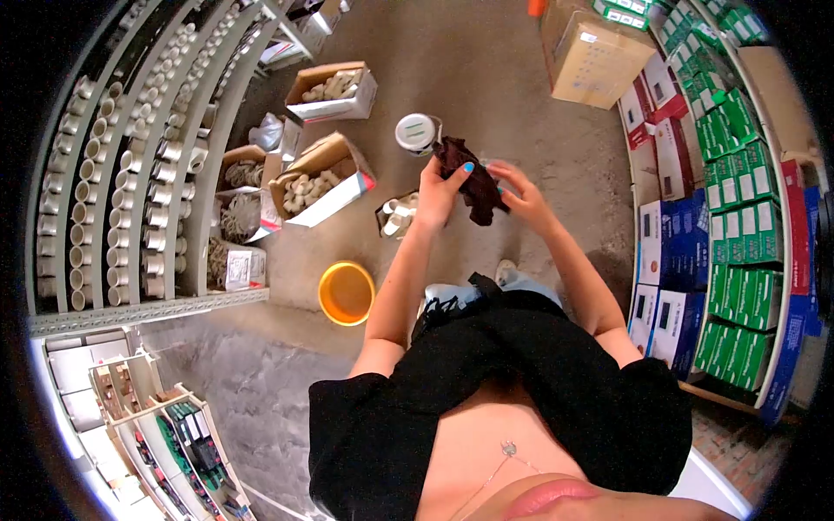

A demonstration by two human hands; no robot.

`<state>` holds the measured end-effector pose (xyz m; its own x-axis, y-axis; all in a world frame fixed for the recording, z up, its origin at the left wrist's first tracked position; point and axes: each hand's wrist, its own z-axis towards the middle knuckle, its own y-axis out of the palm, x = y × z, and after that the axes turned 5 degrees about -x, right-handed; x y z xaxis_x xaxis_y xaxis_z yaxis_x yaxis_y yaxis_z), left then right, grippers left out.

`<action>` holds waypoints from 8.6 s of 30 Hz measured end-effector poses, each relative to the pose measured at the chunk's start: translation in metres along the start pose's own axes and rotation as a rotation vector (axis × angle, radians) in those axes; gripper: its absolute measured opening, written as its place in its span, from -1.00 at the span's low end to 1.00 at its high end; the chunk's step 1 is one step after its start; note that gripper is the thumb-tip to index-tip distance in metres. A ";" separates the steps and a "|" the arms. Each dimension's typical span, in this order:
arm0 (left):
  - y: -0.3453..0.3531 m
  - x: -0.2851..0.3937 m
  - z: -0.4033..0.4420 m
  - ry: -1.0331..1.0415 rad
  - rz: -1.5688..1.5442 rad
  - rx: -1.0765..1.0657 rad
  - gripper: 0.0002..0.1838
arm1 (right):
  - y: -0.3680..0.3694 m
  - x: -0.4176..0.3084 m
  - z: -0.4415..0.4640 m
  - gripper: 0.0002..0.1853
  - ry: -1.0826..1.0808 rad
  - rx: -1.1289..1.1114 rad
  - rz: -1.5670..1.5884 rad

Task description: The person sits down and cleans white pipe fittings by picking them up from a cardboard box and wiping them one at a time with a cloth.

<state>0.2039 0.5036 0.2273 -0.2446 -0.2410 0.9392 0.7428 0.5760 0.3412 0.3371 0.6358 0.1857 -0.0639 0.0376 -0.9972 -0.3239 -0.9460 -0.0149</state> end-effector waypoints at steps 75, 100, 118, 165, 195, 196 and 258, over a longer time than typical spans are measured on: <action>-0.468 -0.034 0.369 -0.021 0.071 1.619 -0.31 | 0.204 0.172 0.847 -0.73 0.850 -1.028 0.328; -0.707 -0.091 0.282 -0.382 0.542 1.985 -0.80 | 0.506 0.330 0.916 -0.44 0.107 -1.527 -0.481; -0.915 -0.372 0.252 -0.102 0.927 2.092 -0.79 | 0.611 0.642 0.901 -0.81 -0.774 -1.156 -0.120; -0.800 -0.327 0.289 -0.520 1.214 1.666 -0.71 | 0.536 0.656 0.920 -0.80 -0.299 -1.700 -0.092; -0.757 -0.313 0.243 -0.140 1.663 1.464 -0.64 | 0.553 0.579 0.839 -0.57 -0.236 -2.180 0.074; -0.764 -0.314 0.243 -0.122 1.650 1.355 -0.61 | 0.550 0.575 0.844 -0.54 -0.350 -2.207 0.036; -0.919 -0.390 0.283 -0.679 1.555 1.618 -0.57 | 0.620 0.692 0.884 -0.53 -0.752 -1.800 -0.457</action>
<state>-0.5596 0.2891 -0.4415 -0.5407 0.8201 0.1870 -0.3182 0.0064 -0.9480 -0.7424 0.3601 -0.4497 -0.7305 -0.0263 -0.6824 0.6824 0.0094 -0.7309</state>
